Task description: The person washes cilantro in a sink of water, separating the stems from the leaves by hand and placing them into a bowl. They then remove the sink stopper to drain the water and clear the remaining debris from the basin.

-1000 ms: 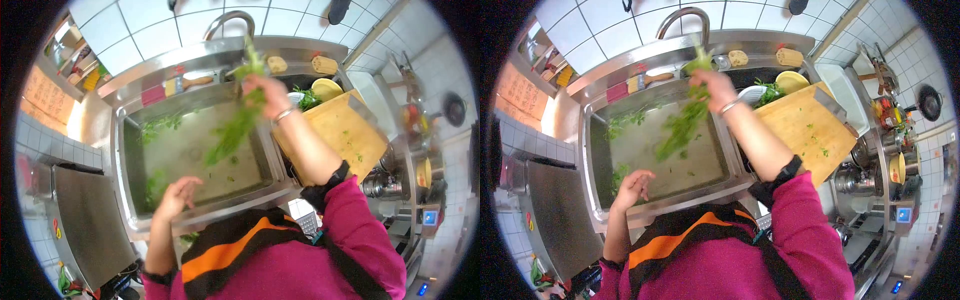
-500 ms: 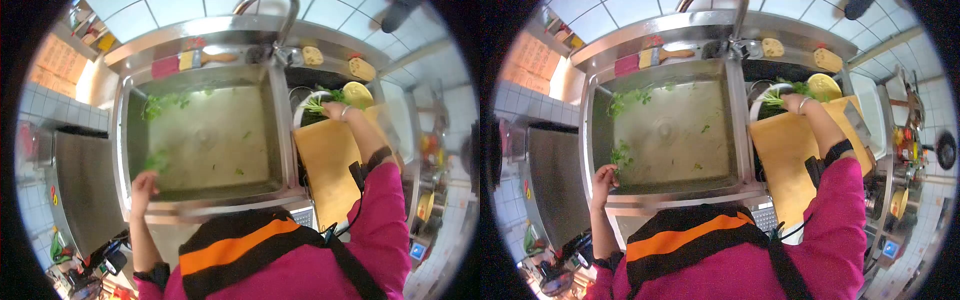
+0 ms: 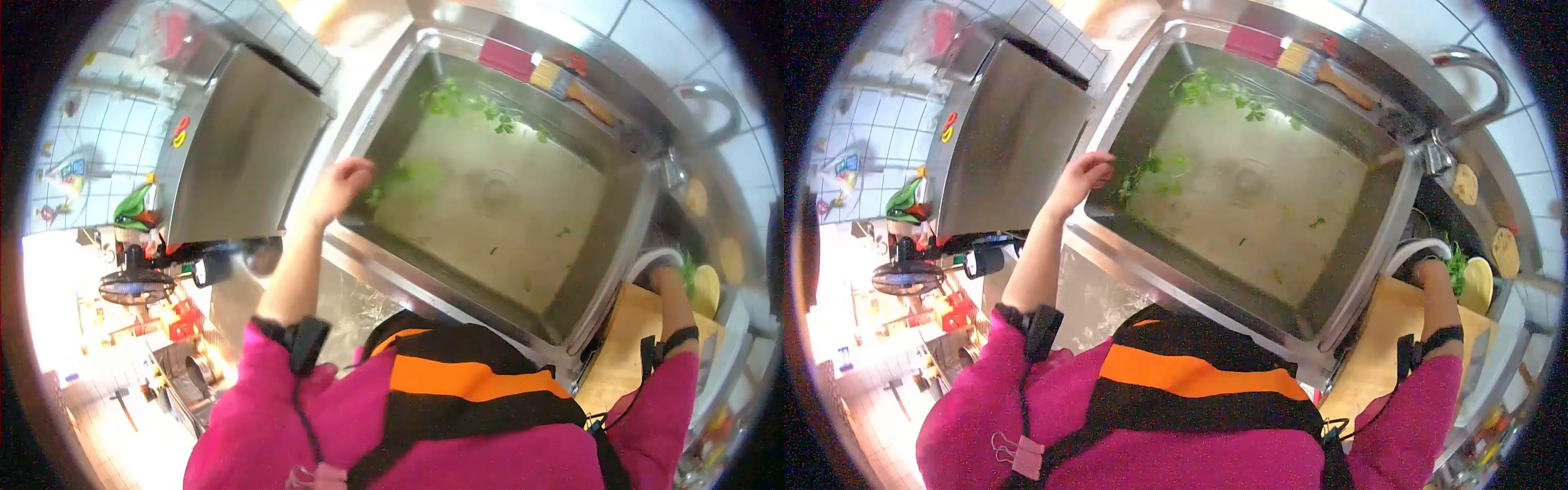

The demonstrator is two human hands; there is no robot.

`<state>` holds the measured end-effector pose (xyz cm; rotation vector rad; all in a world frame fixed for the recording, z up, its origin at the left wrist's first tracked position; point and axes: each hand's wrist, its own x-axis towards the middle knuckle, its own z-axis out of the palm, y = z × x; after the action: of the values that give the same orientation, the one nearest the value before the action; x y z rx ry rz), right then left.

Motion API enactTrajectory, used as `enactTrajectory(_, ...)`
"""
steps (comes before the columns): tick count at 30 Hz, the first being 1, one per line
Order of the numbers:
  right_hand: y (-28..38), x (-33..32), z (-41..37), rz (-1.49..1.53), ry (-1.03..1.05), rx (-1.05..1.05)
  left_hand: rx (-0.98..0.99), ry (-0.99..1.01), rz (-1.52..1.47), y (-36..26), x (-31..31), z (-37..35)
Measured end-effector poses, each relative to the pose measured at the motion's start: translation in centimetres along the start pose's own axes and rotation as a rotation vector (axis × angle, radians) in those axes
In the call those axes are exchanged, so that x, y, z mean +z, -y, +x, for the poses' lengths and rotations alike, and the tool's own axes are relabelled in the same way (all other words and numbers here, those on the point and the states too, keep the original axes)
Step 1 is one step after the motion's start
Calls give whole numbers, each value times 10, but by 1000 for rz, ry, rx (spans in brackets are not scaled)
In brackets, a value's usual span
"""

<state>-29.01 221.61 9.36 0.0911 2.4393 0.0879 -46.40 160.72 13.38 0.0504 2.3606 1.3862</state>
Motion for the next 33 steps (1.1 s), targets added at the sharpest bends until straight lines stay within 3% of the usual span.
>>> enactTrajectory(2,15,-27,-16,54,30,-83,136,79,328,26,19,18)
enactTrajectory(4,26,-50,-31,58,66,-120,140,55,584,33,44,29)
enactTrajectory(5,28,-57,-37,34,108,-115,143,64,574,38,57,35)
enactTrajectory(7,27,-64,-32,-98,369,-6,-257,-104,717,62,78,53)
enactTrajectory(8,21,-63,-33,-103,373,-1,-258,-101,710,75,84,61)
enactTrajectory(10,85,-109,-58,34,-42,-132,-423,25,575,107,99,81)
enactTrajectory(11,113,-112,-55,244,-211,-182,-419,33,573,122,110,91)
enactTrajectory(13,166,-103,-21,511,-462,-314,74,830,1308,140,128,105)
enactTrajectory(14,198,-101,-3,663,-361,-278,79,833,1307,136,130,102)
enactTrajectory(15,224,-82,26,850,-348,-358,-272,658,682,127,128,93)
enactTrajectory(16,246,-62,60,849,-146,-422,-575,439,49,118,125,84)
enactTrajectory(17,278,-56,75,974,26,-296,-576,435,54,110,121,77)
enactTrajectory(19,330,-39,117,1224,19,-98,-430,553,159,92,116,66)
enactTrajectory(21,367,-13,175,1417,24,25,-489,543,110,70,110,53)
enactTrajectory(22,381,-18,174,1425,35,25,-542,536,56,63,108,48)
enactTrajectory(24,397,-26,178,1777,254,-26,-587,555,48,52,104,45)
enactTrajectory(29,382,-22,182,2027,263,56,-620,558,-30,66,90,51)
enactTrajectory(30,372,-21,178,2086,253,82,-667,478,-83,69,86,56)
enactTrajectory(32,341,-46,152,1890,106,346,-705,422,-137,71,81,62)
enactTrajectory(33,320,-32,161,1853,-31,371,-655,363,-207,68,79,63)
